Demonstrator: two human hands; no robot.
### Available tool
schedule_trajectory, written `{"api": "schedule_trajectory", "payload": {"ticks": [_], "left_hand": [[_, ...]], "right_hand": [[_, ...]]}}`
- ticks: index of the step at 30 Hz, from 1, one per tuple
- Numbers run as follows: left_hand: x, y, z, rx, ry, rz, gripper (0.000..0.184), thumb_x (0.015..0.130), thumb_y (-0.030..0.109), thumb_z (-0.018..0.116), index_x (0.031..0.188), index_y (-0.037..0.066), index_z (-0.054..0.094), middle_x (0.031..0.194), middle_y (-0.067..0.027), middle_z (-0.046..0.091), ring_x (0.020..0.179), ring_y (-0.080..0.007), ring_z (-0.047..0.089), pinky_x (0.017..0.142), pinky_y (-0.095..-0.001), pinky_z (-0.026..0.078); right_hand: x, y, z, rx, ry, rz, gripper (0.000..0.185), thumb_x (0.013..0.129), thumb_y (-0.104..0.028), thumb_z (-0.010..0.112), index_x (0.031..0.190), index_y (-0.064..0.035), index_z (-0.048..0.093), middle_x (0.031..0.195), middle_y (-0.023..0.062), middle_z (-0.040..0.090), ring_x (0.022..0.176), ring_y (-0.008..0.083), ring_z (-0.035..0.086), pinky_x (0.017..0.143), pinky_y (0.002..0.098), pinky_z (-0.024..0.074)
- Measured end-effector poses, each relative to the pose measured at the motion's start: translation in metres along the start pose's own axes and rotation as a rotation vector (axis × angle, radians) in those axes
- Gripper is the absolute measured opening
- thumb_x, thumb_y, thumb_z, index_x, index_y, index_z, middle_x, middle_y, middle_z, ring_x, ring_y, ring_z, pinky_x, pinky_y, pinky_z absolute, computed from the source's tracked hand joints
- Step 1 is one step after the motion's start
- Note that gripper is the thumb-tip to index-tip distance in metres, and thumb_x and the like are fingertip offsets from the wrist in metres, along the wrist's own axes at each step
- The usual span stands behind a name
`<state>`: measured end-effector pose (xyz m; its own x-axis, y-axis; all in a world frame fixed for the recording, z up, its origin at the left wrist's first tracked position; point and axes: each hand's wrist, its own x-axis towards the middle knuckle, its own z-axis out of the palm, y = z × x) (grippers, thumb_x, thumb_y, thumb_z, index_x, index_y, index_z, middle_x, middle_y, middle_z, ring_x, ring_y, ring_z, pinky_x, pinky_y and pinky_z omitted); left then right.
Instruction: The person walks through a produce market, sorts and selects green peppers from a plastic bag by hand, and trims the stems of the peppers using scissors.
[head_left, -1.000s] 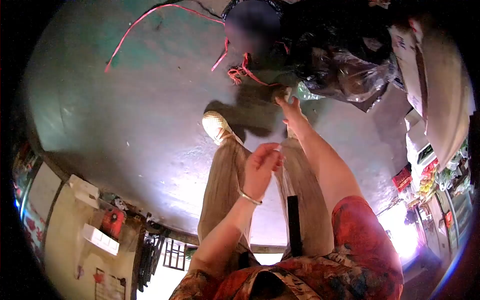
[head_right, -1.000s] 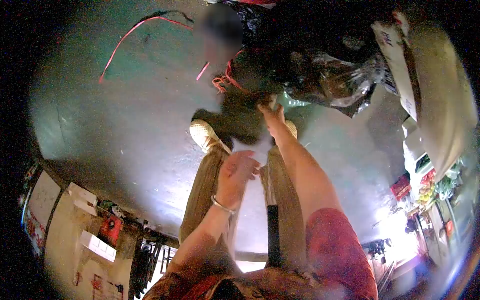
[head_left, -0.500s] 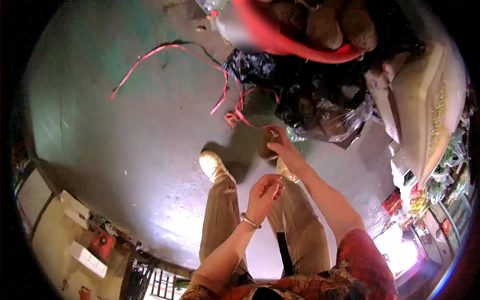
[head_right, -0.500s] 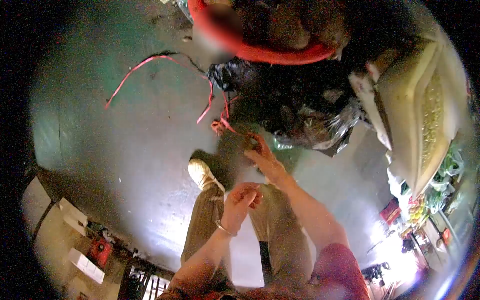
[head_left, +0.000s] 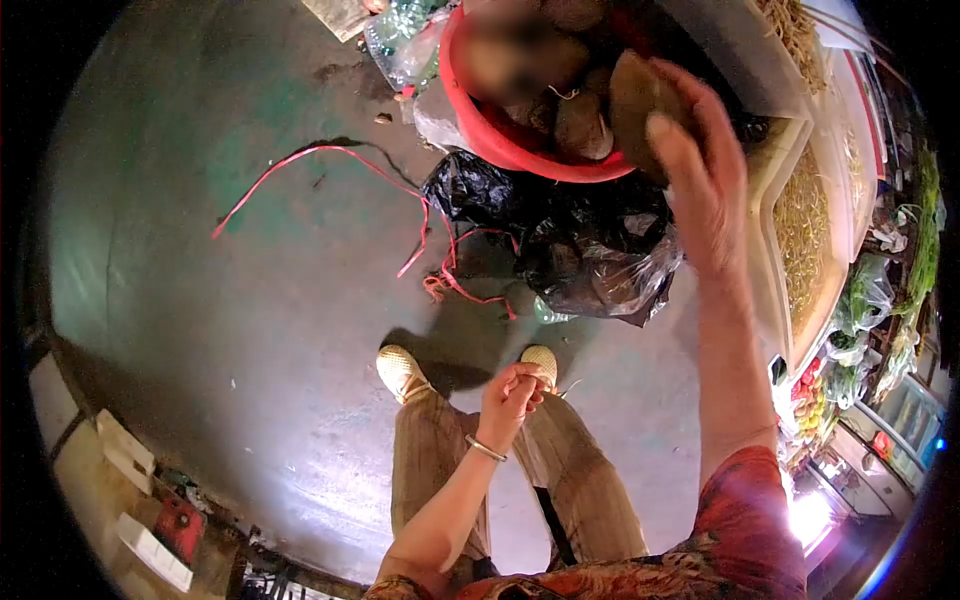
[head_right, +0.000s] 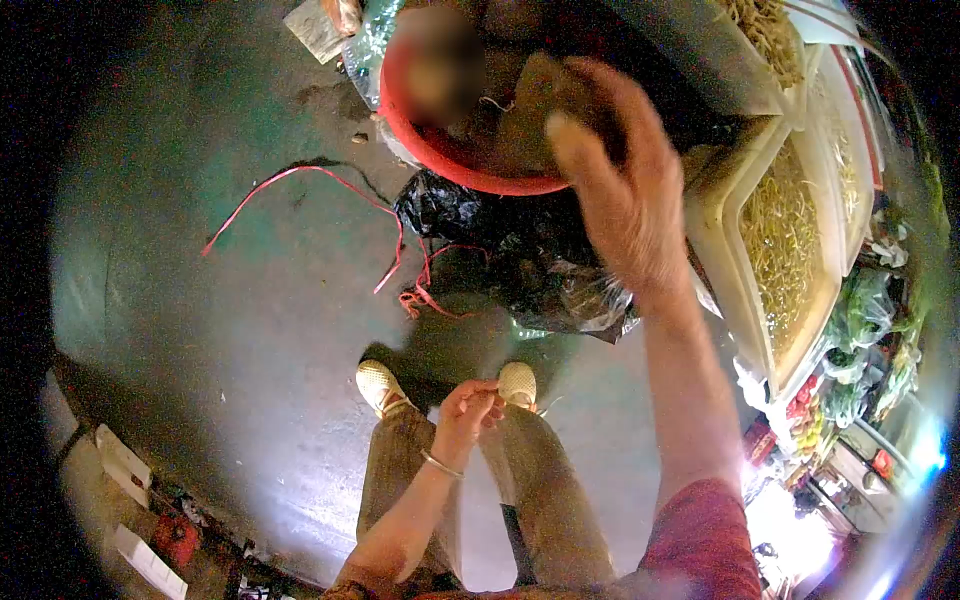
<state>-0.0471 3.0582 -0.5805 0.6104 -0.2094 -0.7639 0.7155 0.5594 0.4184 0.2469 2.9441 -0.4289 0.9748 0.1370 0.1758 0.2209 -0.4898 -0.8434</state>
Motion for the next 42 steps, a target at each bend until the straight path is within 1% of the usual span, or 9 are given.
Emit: {"api": "schedule_trajectory", "payload": {"ticks": [6,10,12,18,20,27,33,41,42], "left_hand": [[0.0,-0.003,0.0,-0.038,0.01,-0.057,0.024,0.089,0.021,0.062,0.108,0.006,0.061,0.088,-0.0049,0.066,0.071,-0.0111,0.062,0.059,-0.0232,0.049],[-0.001,0.003,0.004,-0.044,0.015,-0.072,0.025,0.089,0.022,0.063,0.108,0.005,0.06,0.087,-0.0052,0.066,0.07,-0.0123,0.062,0.057,-0.024,0.049],[-0.001,0.005,0.005,-0.043,0.023,-0.077,0.025,0.088,0.021,0.063,0.107,0.005,0.06,0.086,-0.0054,0.066,0.069,-0.0125,0.062,0.057,-0.024,0.049],[0.001,0.004,0.005,-0.039,0.051,-0.082,0.02,0.089,0.02,0.059,0.104,0.007,0.059,0.087,-0.0035,0.065,0.07,-0.0105,0.059,0.058,-0.0222,0.046],[0.002,0.006,0.005,-0.01,0.044,-0.085,0.019,0.091,0.022,0.056,0.103,0.008,0.059,0.09,-0.0017,0.063,0.072,-0.0079,0.056,0.061,-0.0197,0.043],[0.005,0.01,0.006,0.012,0.087,-0.162,0.019,0.091,0.015,0.053,0.108,0.009,0.059,0.092,-0.0014,0.063,0.074,-0.0084,0.055,0.064,-0.0211,0.043],[0.001,-0.003,0.003,-0.003,0.082,-0.18,0.019,0.092,0.014,0.054,0.109,0.007,0.059,0.091,-0.002,0.064,0.076,-0.0081,0.057,0.064,-0.0211,0.044],[-0.011,-0.006,-0.01,0.093,0.107,-0.25,0.025,0.093,0.017,0.055,0.113,0.003,0.058,0.091,-0.0037,0.066,0.077,-0.011,0.06,0.067,-0.0237,0.047],[-0.011,-0.002,-0.007,0.071,0.094,-0.24,0.024,0.093,0.017,0.056,0.113,0.004,0.058,0.09,-0.0035,0.066,0.077,-0.0108,0.059,0.067,-0.0233,0.046]], "right_hand": [[0.079,0.07,-0.017,-0.472,0.033,0.181,0.048,0.087,-0.038,0.057,0.12,-0.0039,0.057,0.114,0.018,0.061,0.106,0.0332,0.058,0.093,0.0382,0.0434],[0.088,0.122,-0.02,-0.15,-0.056,0.382,0.046,0.088,-0.034,0.058,0.124,-0.0053,0.055,0.117,0.0081,0.06,0.105,0.0182,0.055,0.093,0.0282,0.0396],[0.087,0.141,-0.016,-0.364,0.025,0.2,0.047,0.086,-0.039,0.059,0.116,-0.0028,0.059,0.11,0.02,0.063,0.105,0.0343,0.059,0.092,0.0403,0.0439],[0.04,0.07,-0.01,-0.185,0.139,0.248,0.062,0.082,-0.024,0.071,0.134,-0.0074,0.041,0.115,0.0097,0.058,0.108,0.0183,0.053,0.095,0.0327,0.0398],[-0.008,0.061,-0.002,-0.065,0.314,-0.1,0.025,0.088,-0.015,0.061,0.109,-0.0017,0.061,0.103,0.011,0.065,0.092,0.0185,0.06,0.082,0.0299,0.0465],[-0.231,0.097,0.033,-0.094,-0.653,0.627,0.027,0.083,-0.006,0.061,0.11,-0.0056,0.06,0.104,0.0153,0.061,0.092,0.0254,0.06,0.078,0.0358,0.0492],[-0.347,0.26,0.054,0.094,-0.191,1.685,0.077,0.074,-0.048,0.072,0.135,-0.0148,0.041,0.124,0.0135,0.05,0.11,0.0281,0.05,0.09,0.0471,0.0423],[-0.388,0.406,0.136,1.171,0.801,1.988,0.046,0.088,-0.042,0.057,0.116,-0.0061,0.052,0.108,0.0163,0.057,0.101,0.0352,0.056,0.092,0.0582,0.0416],[-0.373,0.365,0.146,0.77,0.566,1.983,0.048,0.086,-0.043,0.06,0.114,-0.0055,0.053,0.1,0.0169,0.058,0.093,0.0358,0.06,0.088,0.0525,0.0485]]}}
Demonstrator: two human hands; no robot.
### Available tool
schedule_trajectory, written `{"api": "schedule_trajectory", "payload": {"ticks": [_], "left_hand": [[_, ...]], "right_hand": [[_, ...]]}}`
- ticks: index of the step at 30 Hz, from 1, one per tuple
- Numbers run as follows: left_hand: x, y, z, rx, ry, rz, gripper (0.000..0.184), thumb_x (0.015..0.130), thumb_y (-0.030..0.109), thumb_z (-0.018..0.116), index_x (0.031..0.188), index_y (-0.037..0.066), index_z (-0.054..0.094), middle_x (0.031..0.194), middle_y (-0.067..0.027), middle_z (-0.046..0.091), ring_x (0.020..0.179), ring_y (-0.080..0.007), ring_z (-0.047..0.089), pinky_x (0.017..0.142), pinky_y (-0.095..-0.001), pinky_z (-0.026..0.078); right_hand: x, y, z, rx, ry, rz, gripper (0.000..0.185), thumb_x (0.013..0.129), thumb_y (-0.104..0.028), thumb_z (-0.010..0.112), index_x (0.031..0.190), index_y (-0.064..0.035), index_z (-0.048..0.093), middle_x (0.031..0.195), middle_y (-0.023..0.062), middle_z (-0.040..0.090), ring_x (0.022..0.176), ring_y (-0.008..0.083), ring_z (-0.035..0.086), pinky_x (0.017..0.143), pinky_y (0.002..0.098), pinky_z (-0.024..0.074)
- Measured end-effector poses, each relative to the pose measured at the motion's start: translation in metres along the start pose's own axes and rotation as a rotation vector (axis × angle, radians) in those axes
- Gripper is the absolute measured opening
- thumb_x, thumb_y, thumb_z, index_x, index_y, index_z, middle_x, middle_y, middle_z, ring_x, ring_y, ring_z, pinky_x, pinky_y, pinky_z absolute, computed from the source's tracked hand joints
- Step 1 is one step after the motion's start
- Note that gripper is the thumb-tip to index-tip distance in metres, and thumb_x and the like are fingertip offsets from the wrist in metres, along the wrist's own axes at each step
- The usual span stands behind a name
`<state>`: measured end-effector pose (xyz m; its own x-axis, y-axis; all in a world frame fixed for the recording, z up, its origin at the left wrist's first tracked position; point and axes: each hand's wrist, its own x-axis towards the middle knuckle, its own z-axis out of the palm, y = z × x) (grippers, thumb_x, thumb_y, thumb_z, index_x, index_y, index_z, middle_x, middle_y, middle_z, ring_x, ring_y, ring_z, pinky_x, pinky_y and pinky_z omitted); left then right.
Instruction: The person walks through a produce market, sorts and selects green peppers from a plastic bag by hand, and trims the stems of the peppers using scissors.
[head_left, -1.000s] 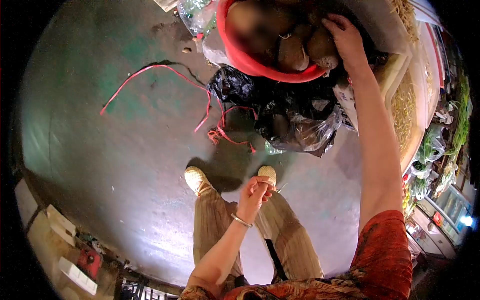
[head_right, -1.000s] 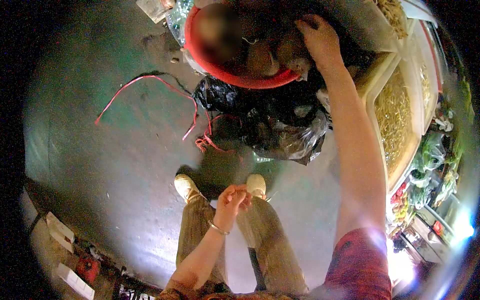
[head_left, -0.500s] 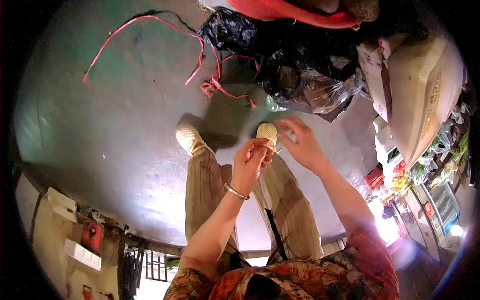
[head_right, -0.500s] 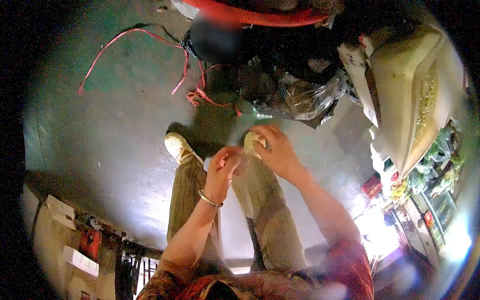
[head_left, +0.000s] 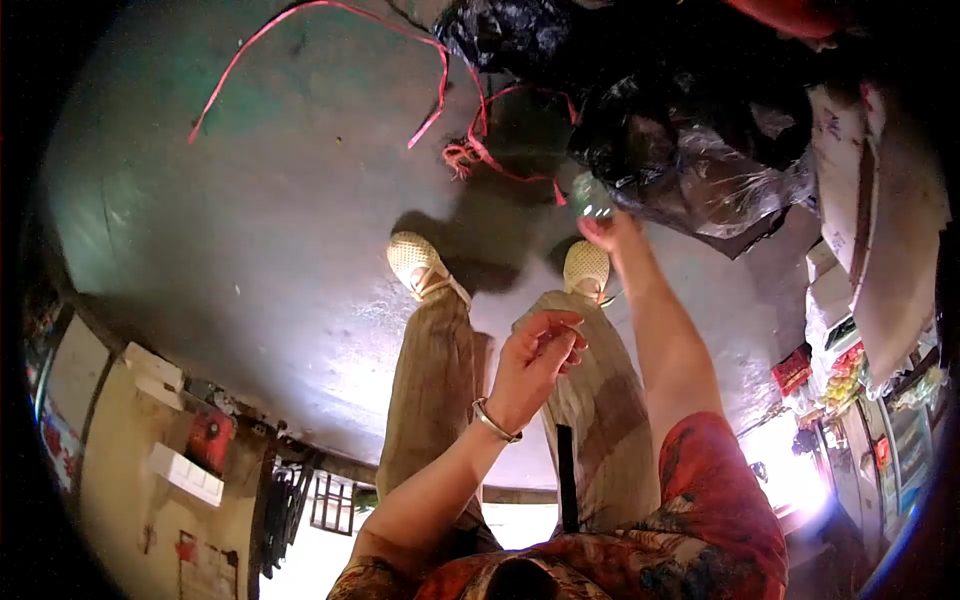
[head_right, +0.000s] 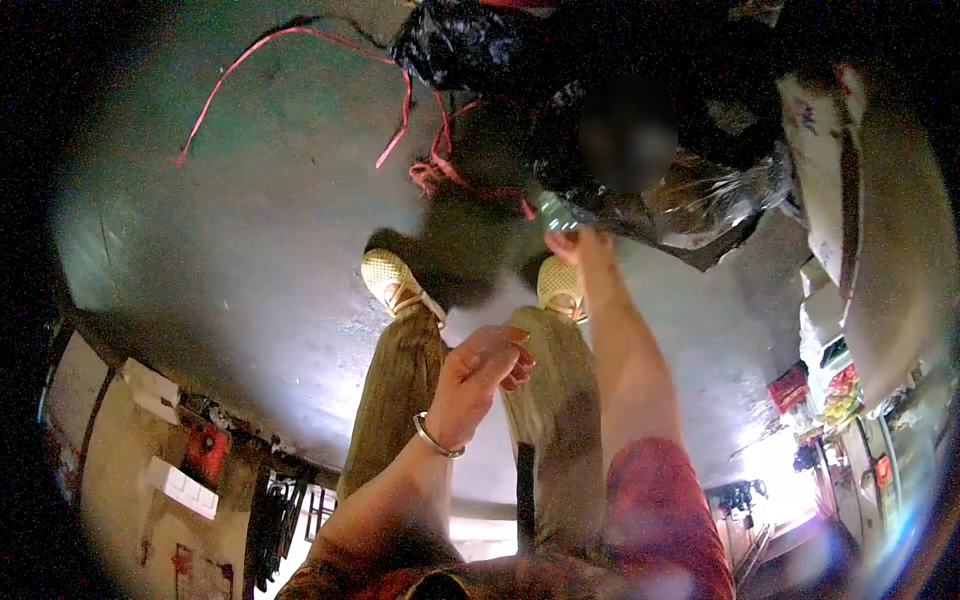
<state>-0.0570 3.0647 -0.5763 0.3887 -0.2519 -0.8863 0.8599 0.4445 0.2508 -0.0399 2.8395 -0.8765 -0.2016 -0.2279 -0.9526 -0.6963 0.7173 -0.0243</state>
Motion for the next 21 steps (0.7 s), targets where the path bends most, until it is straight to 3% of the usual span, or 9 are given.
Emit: {"api": "schedule_trajectory", "payload": {"ticks": [1,4,8,13,15,17,19,21], "left_hand": [[0.0,0.002,0.002,-0.004,-0.014,0.019,0.024,0.093,0.017,0.056,0.113,0.004,0.058,0.09,-0.0035,0.066,0.077,-0.0108,0.059,0.067,-0.0233,0.046],[0.003,0.006,0.005,0.063,-0.001,0.068,0.022,0.093,0.012,0.054,0.113,0.005,0.058,0.091,-0.0036,0.065,0.08,-0.011,0.058,0.069,-0.0239,0.046],[0.004,0.023,0.002,0.112,0.09,0.45,0.02,0.093,0.006,0.051,0.111,0.001,0.057,0.097,-0.0067,0.063,0.086,-0.0131,0.06,0.079,-0.0269,0.049],[-0.005,0.06,-0.012,0.191,0.271,0.65,0.017,0.091,0.002,0.051,0.105,0.001,0.06,0.095,-0.0085,0.063,0.087,-0.0132,0.062,0.075,-0.0271,0.051],[-0.012,0.072,-0.023,0.297,0.419,0.758,0.017,0.089,-0.001,0.052,0.103,0.0,0.061,0.091,-0.0074,0.063,0.086,-0.0123,0.062,0.073,-0.0263,0.051],[-0.015,0.079,-0.03,0.187,0.405,0.73,0.018,0.089,-0.003,0.051,0.104,0.0,0.06,0.088,-0.0049,0.062,0.082,-0.0107,0.06,0.072,-0.0248,0.05],[-0.009,0.075,-0.037,-0.054,0.4,0.764,0.018,0.091,-0.003,0.049,0.105,0.001,0.06,0.088,-0.0026,0.061,0.081,-0.0093,0.059,0.073,-0.0236,0.049],[-0.009,0.075,-0.043,-0.098,0.382,0.737,0.018,0.093,-0.002,0.047,0.106,0.001,0.059,0.088,-0.0019,0.061,0.081,-0.0085,0.057,0.075,-0.0234,0.049]], "right_hand": [[-0.113,0.009,0.014,-0.382,-0.191,-0.212,0.052,0.081,-0.041,0.069,0.115,-0.0049,0.052,0.099,0.0171,0.057,0.091,0.0358,0.061,0.08,0.0461,0.0536],[-0.157,0.053,0.013,-0.548,-0.312,-0.043,0.053,0.076,-0.038,0.073,0.114,-0.0062,0.053,0.093,0.0103,0.056,0.069,0.0248,0.057,0.065,0.039,0.054],[-0.22,0.11,0.024,-0.868,-0.555,-0.265,0.057,0.074,-0.031,0.075,0.118,-0.0037,0.05,0.1,0.0102,0.056,0.081,0.023,0.056,0.074,0.0374,0.05],[-0.233,0.121,0.086,-1.116,-0.71,-0.905,0.063,0.072,-0.022,0.077,0.123,-0.0006,0.046,0.108,0.0101,0.056,0.097,0.0209,0.055,0.086,0.0354,0.0451],[-0.214,0.111,0.131,-1.168,-0.793,-1.056,0.065,0.071,-0.02,0.077,0.124,-0.0005,0.045,0.11,0.0096,0.056,0.101,0.0202,0.055,0.089,0.0345,0.0437],[-0.235,0.092,0.177,-1.352,-0.78,-1.092,0.074,0.073,-0.024,0.075,0.132,-0.0042,0.035,0.113,0.0085,0.056,0.101,0.0209,0.055,0.084,0.0368,0.0488],[-0.313,0.075,0.218,-1.236,-0.75,-0.552,0.091,0.072,-0.033,0.075,0.138,-0.0113,0.015,0.128,0.016,0.041,0.111,0.033,0.049,0.077,0.044,0.0529],[-0.325,0.071,0.246,-1.138,-0.751,-0.484,0.088,0.073,-0.038,0.073,0.135,-0.0158,0.015,0.125,0.0156,0.045,0.108,0.0326,0.052,0.063,0.0437,0.0561]]}}
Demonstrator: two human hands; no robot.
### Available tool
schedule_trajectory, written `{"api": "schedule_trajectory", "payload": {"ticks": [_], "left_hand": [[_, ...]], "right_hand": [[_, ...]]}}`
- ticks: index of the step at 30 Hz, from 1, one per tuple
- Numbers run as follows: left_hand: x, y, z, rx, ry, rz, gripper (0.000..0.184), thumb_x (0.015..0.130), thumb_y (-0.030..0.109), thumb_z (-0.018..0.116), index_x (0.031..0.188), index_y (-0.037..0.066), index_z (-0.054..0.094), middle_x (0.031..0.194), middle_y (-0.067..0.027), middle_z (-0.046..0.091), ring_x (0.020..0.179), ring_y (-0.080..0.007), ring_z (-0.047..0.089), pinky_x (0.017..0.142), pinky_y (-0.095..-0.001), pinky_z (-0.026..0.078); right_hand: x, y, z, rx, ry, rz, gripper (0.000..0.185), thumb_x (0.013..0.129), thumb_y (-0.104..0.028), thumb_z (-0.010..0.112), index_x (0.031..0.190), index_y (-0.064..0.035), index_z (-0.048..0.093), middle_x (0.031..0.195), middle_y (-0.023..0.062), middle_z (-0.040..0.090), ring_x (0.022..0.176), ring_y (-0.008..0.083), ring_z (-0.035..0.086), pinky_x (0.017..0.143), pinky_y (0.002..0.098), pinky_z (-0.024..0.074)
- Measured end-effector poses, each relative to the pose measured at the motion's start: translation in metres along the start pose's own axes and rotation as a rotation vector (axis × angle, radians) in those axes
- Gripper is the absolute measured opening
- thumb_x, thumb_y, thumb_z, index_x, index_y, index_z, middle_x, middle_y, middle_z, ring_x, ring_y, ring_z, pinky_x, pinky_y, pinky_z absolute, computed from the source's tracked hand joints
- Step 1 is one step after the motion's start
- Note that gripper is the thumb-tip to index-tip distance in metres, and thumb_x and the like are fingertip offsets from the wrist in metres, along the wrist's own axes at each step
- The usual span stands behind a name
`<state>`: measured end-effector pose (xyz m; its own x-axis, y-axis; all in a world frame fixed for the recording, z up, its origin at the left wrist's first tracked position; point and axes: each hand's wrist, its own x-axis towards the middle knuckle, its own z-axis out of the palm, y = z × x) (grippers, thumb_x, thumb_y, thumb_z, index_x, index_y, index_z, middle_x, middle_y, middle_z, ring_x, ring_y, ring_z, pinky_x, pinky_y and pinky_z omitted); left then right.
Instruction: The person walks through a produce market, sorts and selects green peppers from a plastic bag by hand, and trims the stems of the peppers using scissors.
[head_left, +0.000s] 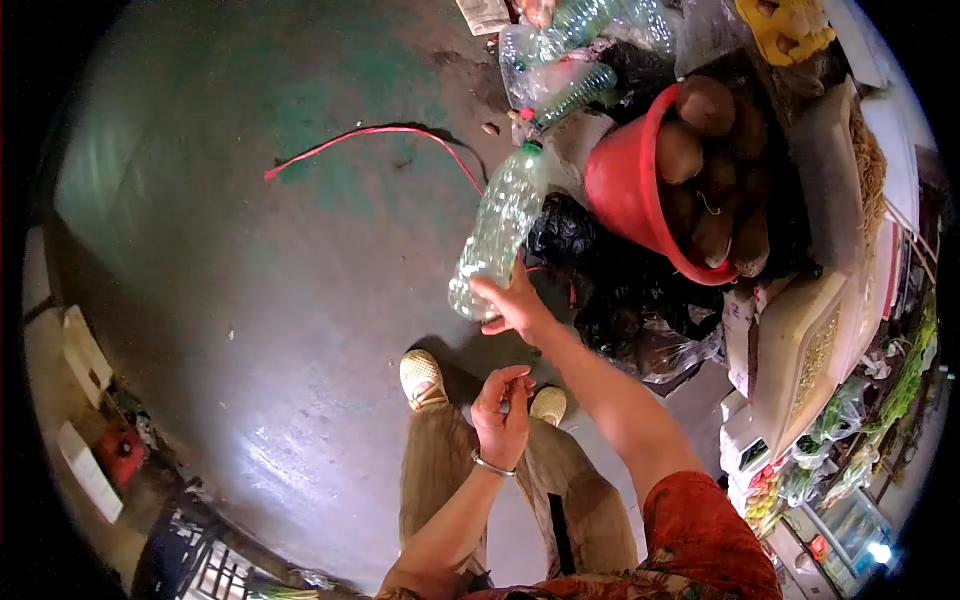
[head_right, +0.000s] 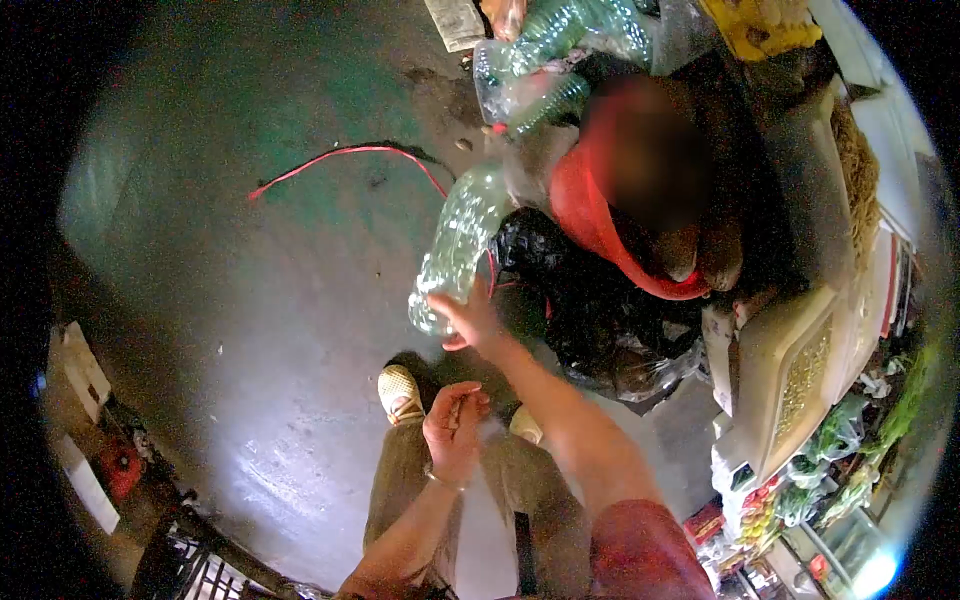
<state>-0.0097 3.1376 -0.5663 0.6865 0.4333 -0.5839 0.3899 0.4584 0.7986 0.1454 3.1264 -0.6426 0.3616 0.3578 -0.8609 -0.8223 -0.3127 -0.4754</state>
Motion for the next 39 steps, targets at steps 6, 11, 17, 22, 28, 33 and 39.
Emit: {"api": "schedule_trajectory", "payload": {"ticks": [6,11,17,22,28,33,39], "left_hand": [[0.01,0.012,-0.007,-0.12,-0.002,0.014,0.019,0.093,-0.003,0.047,0.107,0.001,0.059,0.091,-0.0024,0.061,0.085,-0.0088,0.058,0.078,-0.0237,0.049],[0.01,0.011,-0.008,-0.134,-0.026,-0.026,0.018,0.093,0.001,0.049,0.108,0.0,0.058,0.092,-0.0036,0.061,0.088,-0.0101,0.058,0.08,-0.0246,0.048],[0.012,0.013,-0.001,-0.13,0.034,-0.091,0.014,0.091,-0.002,0.05,0.101,0.001,0.06,0.081,-0.0031,0.061,0.075,-0.0072,0.057,0.068,-0.0204,0.046],[0.014,0.015,-0.003,-0.103,0.021,-0.058,0.014,0.09,-0.002,0.05,0.1,0.0,0.06,0.081,-0.0025,0.061,0.075,-0.0068,0.058,0.068,-0.0206,0.046],[0.009,0.01,-0.004,-0.062,-0.051,-0.127,0.015,0.093,0.003,0.05,0.105,0.001,0.059,0.088,-0.0035,0.062,0.084,-0.0104,0.059,0.076,-0.0242,0.05],[0.011,0.011,-0.003,-0.05,-0.021,-0.177,0.015,0.093,0.003,0.05,0.104,0.002,0.06,0.087,-0.0036,0.063,0.081,-0.0095,0.06,0.073,-0.0239,0.05],[0.007,0.007,0.002,-0.121,0.022,-0.173,0.015,0.091,-0.001,0.049,0.103,0.0,0.058,0.082,-0.0028,0.063,0.074,-0.0062,0.055,0.066,-0.0205,0.046]], "right_hand": [[0.03,-0.042,0.016,0.104,0.054,0.086,0.061,0.078,-0.038,0.07,0.125,-0.0204,0.034,0.115,0.0059,0.053,0.084,0.0266,0.063,0.065,0.0427,0.0542],[0.051,-0.146,-0.022,0.276,0.042,-0.318,0.071,0.075,-0.038,0.074,0.131,-0.0137,0.04,0.122,0.0127,0.05,0.093,0.0282,0.058,0.077,0.0415,0.0542],[0.061,-0.213,-0.057,0.59,0.047,-0.609,0.051,0.087,-0.024,0.065,0.129,-0.0118,0.04,0.093,0.0032,0.057,0.078,0.0154,0.057,0.075,0.0367,0.051],[0.072,-0.104,-0.053,0.41,0.161,-0.45,0.07,0.081,-0.022,0.07,0.137,-0.011,0.03,0.105,0.0085,0.058,0.081,0.0192,0.061,0.071,0.0357,0.0484],[0.09,-0.078,-0.059,0.344,0.226,-0.44,0.068,0.08,-0.021,0.07,0.135,-0.0073,0.033,0.105,0.0101,0.058,0.08,0.0192,0.061,0.07,0.034,0.0486],[0.095,-0.053,-0.064,0.101,0.297,-0.367,0.058,0.08,-0.018,0.069,0.13,-0.0055,0.041,0.101,0.0109,0.059,0.078,0.0186,0.061,0.069,0.0333,0.0488],[0.109,0.048,-0.081,-0.293,0.237,-0.145,0.033,0.079,-0.012,0.067,0.109,-0.0014,0.059,0.1,0.0089,0.063,0.088,0.0188,0.06,0.077,0.0316,0.0484]]}}
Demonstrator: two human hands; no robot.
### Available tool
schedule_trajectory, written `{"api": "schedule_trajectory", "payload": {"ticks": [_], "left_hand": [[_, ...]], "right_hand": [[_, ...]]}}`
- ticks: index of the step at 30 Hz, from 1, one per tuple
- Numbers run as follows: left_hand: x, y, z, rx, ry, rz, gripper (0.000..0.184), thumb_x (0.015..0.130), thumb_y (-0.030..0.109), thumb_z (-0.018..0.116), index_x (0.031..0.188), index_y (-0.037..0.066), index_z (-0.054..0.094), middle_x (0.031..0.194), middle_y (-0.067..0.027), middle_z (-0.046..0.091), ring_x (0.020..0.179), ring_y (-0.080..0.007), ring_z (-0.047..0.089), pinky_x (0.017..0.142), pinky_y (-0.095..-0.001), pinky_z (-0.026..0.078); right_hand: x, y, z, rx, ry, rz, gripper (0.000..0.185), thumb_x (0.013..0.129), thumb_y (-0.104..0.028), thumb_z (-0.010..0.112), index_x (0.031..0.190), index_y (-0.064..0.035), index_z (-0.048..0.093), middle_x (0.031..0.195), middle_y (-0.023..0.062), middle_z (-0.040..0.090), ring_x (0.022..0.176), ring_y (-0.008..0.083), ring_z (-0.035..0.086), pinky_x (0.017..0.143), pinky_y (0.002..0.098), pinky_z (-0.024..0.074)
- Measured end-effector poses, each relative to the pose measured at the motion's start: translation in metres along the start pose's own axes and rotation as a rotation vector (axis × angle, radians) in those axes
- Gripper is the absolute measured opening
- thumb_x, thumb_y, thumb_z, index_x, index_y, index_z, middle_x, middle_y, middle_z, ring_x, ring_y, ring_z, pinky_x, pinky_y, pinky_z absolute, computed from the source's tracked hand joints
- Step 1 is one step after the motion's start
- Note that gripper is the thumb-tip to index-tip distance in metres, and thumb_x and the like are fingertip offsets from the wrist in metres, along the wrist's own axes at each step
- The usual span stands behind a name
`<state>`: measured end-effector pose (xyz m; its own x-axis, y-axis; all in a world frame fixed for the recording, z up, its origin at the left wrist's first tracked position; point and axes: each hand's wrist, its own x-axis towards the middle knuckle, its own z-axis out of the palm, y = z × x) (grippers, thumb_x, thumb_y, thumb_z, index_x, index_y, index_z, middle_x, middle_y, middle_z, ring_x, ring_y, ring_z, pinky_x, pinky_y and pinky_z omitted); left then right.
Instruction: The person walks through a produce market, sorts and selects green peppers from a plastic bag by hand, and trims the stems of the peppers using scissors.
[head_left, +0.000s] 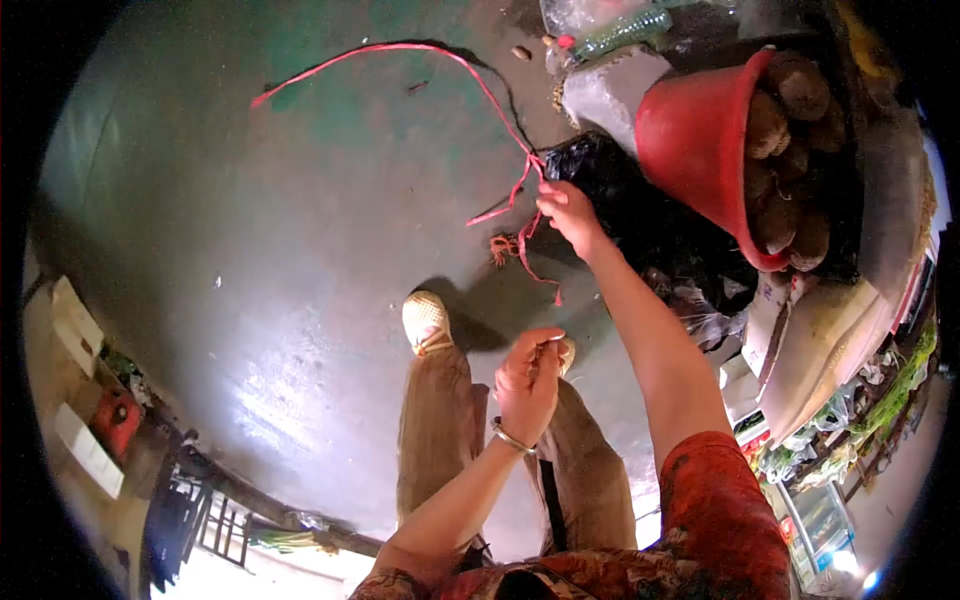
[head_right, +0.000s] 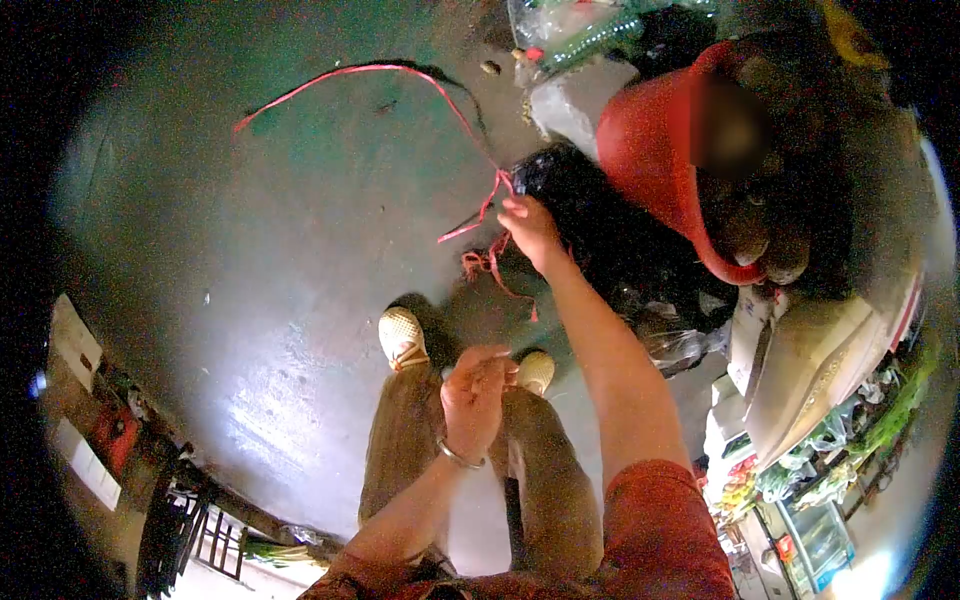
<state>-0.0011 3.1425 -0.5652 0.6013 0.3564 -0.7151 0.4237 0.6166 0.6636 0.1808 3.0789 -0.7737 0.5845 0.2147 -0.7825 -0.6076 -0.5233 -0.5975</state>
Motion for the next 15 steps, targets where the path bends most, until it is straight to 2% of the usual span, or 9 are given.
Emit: {"api": "schedule_trajectory", "payload": {"ticks": [2,3,6,8,9,11,12,13,15], "left_hand": [[-0.002,-0.002,-0.005,-0.026,-0.028,-0.033,0.015,0.095,0.006,0.049,0.105,0.002,0.06,0.087,-0.004,0.064,0.079,-0.0101,0.06,0.072,-0.0241,0.05],[-0.003,-0.004,-0.007,-0.021,-0.022,-0.043,0.015,0.095,0.006,0.049,0.105,0.002,0.06,0.087,-0.004,0.064,0.079,-0.0101,0.06,0.072,-0.0241,0.05],[-0.004,-0.007,-0.009,0.005,-0.036,-0.062,0.015,0.095,0.006,0.049,0.106,0.003,0.06,0.087,-0.004,0.063,0.08,-0.0104,0.06,0.073,-0.0243,0.05],[-0.005,-0.002,-0.008,0.0,-0.014,-0.115,0.016,0.094,0.004,0.05,0.106,0.002,0.06,0.087,-0.0036,0.063,0.08,-0.0109,0.06,0.074,-0.0242,0.05],[-0.005,-0.005,-0.009,0.013,-0.007,-0.119,0.016,0.094,0.004,0.05,0.106,0.002,0.06,0.087,-0.0036,0.063,0.08,-0.0109,0.06,0.074,-0.0242,0.05],[-0.009,-0.012,-0.012,-0.006,-0.031,-0.102,0.016,0.093,0.003,0.05,0.106,0.001,0.06,0.086,-0.0039,0.063,0.079,-0.0114,0.06,0.074,-0.0244,0.05],[-0.01,-0.015,-0.013,-0.022,-0.035,-0.115,0.016,0.092,0.002,0.051,0.105,0.0,0.06,0.087,-0.0045,0.063,0.079,-0.0115,0.06,0.074,-0.0249,0.05],[-0.01,-0.015,-0.015,-0.011,-0.032,-0.119,0.016,0.092,0.002,0.051,0.105,0.0,0.06,0.087,-0.0045,0.063,0.079,-0.0115,0.06,0.074,-0.0249,0.05],[-0.011,-0.009,-0.012,0.148,-0.059,-0.103,0.016,0.092,0.003,0.051,0.105,0.0,0.06,0.089,-0.0048,0.063,0.08,-0.0111,0.06,0.074,-0.0246,0.05]], "right_hand": [[-0.01,0.031,0.012,-0.084,0.003,-0.024,0.032,0.078,-0.011,0.067,0.106,0.001,0.06,0.107,0.0126,0.064,0.097,0.0211,0.06,0.084,0.0328,0.0476],[-0.017,0.033,0.019,-0.26,0.02,-0.181,0.032,0.076,-0.008,0.066,0.106,0.0023,0.061,0.106,0.0153,0.064,0.095,0.0233,0.061,0.083,0.033,0.0479],[-0.02,0.048,0.024,-0.322,-0.009,-0.004,0.034,0.074,-0.011,0.065,0.105,0.0026,0.062,0.107,0.0191,0.061,0.097,0.0272,0.06,0.084,0.0342,0.0478],[0.006,0.098,0.03,-0.609,0.185,-0.141,0.039,0.072,-0.017,0.066,0.106,0.0029,0.061,0.109,0.0215,0.057,0.101,0.0297,0.058,0.084,0.0367,0.0473],[0.004,0.094,0.032,-0.458,0.157,-0.05,0.045,0.071,-0.021,0.066,0.109,0.0019,0.059,0.111,0.0218,0.055,0.104,0.0308,0.056,0.086,0.0388,0.0458],[0.005,0.088,0.039,-0.413,0.173,0.014,0.044,0.072,-0.019,0.064,0.11,0.0007,0.058,0.106,0.0202,0.057,0.101,0.0314,0.056,0.086,0.0401,0.0453],[0.005,0.071,0.037,-0.347,0.023,0.182,0.059,0.069,-0.022,0.068,0.119,0.0049,0.055,0.117,0.0231,0.055,0.114,0.0318,0.051,0.098,0.036,0.0403],[0.006,0.073,0.04,-0.337,0.019,0.187,0.059,0.069,-0.022,0.068,0.119,0.0049,0.055,0.117,0.0231,0.055,0.114,0.0318,0.051,0.098,0.036,0.0403],[0.003,0.075,0.041,-0.466,0.123,-0.026,0.062,0.068,-0.021,0.069,0.122,0.0044,0.053,0.123,0.0232,0.052,0.116,0.0312,0.051,0.097,0.0341,0.0404]]}}
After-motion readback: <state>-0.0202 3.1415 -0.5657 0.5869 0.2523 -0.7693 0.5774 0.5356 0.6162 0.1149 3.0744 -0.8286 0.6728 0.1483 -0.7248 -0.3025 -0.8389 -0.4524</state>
